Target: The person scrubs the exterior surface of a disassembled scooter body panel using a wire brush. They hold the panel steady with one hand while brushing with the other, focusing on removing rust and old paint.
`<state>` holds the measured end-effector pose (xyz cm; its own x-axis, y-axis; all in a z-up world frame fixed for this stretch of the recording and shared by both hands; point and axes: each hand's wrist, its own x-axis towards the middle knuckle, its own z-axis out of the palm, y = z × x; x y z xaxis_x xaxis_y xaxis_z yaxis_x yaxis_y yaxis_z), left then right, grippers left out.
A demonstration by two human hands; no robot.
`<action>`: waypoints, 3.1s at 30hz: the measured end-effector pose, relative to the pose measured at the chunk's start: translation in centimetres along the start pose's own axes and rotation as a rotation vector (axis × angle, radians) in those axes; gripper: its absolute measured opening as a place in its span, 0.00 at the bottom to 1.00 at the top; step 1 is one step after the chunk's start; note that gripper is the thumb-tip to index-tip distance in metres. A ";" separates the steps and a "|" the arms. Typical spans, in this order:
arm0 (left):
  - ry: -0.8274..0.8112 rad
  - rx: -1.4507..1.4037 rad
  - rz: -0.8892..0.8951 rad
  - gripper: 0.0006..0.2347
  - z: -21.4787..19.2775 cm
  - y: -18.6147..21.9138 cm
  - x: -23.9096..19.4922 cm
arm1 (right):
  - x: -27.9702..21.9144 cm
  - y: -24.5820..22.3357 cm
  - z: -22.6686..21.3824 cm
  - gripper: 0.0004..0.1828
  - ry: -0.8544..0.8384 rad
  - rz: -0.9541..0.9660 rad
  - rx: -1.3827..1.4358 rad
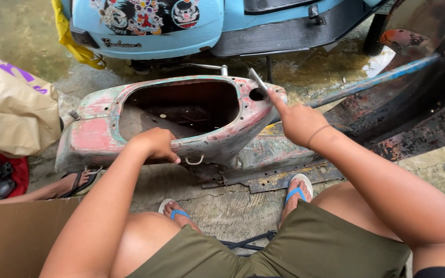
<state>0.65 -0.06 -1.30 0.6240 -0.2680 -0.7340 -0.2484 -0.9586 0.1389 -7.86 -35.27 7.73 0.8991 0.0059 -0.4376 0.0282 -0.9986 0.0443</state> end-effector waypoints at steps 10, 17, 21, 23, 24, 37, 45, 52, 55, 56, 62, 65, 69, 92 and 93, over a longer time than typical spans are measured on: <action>0.013 -0.027 0.000 0.30 0.2 -0.4 0.6 | -0.2 -0.9 -0.5 0.39 -0.037 -0.001 0.009; 0.053 -0.029 0.014 0.30 1.1 -0.8 1.0 | -0.8 -2.0 0.9 0.40 -0.015 -0.015 -0.005; 0.080 -0.023 0.010 0.29 1.3 -0.9 1.3 | -1.9 -2.8 0.4 0.40 -0.012 -0.025 0.012; 0.087 -0.009 0.013 0.29 1.4 -1.1 1.3 | -2.2 -2.6 0.1 0.40 -0.003 -0.006 0.041; 0.090 -0.002 0.014 0.28 1.4 -1.2 1.4 | -2.3 -2.4 0.0 0.40 -0.001 0.009 0.066; 0.051 0.009 -0.006 0.29 0.3 -0.3 0.1 | -3.3 -3.8 0.8 0.42 -0.007 -0.062 0.000; 0.044 -0.017 0.010 0.31 0.5 -0.4 0.5 | -1.8 -3.5 1.0 0.43 0.012 -0.037 0.011; -0.023 -0.004 0.037 0.31 0.5 -0.7 1.1 | -2.1 -3.8 -0.8 0.40 -0.045 -0.116 -0.011; -0.022 0.030 0.074 0.30 0.2 -0.1 0.1 | -0.4 -2.8 -0.2 0.40 -0.025 -0.072 0.026; -0.033 0.044 0.036 0.25 0.0 0.6 -0.9 | 0.0 -2.5 0.6 0.45 -0.024 -0.051 0.056; -0.017 0.059 0.021 0.21 -0.9 0.6 -1.0 | -1.4 -3.9 1.1 0.52 -0.049 -0.107 0.026; -0.022 0.078 0.039 0.21 -0.9 0.7 -1.1 | 0.4 -3.0 1.2 0.48 -0.012 -0.083 0.081; -0.026 0.097 0.039 0.20 -1.0 0.9 -1.1 | 2.4 -1.7 2.1 0.45 0.094 -0.086 0.139; 0.007 0.010 0.044 0.30 -0.3 -0.3 -0.3 | -2.6 -5.6 2.7 0.44 0.014 -0.135 -0.080; -0.009 0.014 0.049 0.30 -0.4 -0.2 -0.1 | -2.1 -5.3 2.8 0.44 0.038 -0.131 -0.135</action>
<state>0.96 0.11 -0.98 0.6042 -0.3139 -0.7324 -0.2889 -0.9429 0.1658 -11.14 -30.17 5.96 0.8996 0.1395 -0.4139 0.2018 -0.9731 0.1108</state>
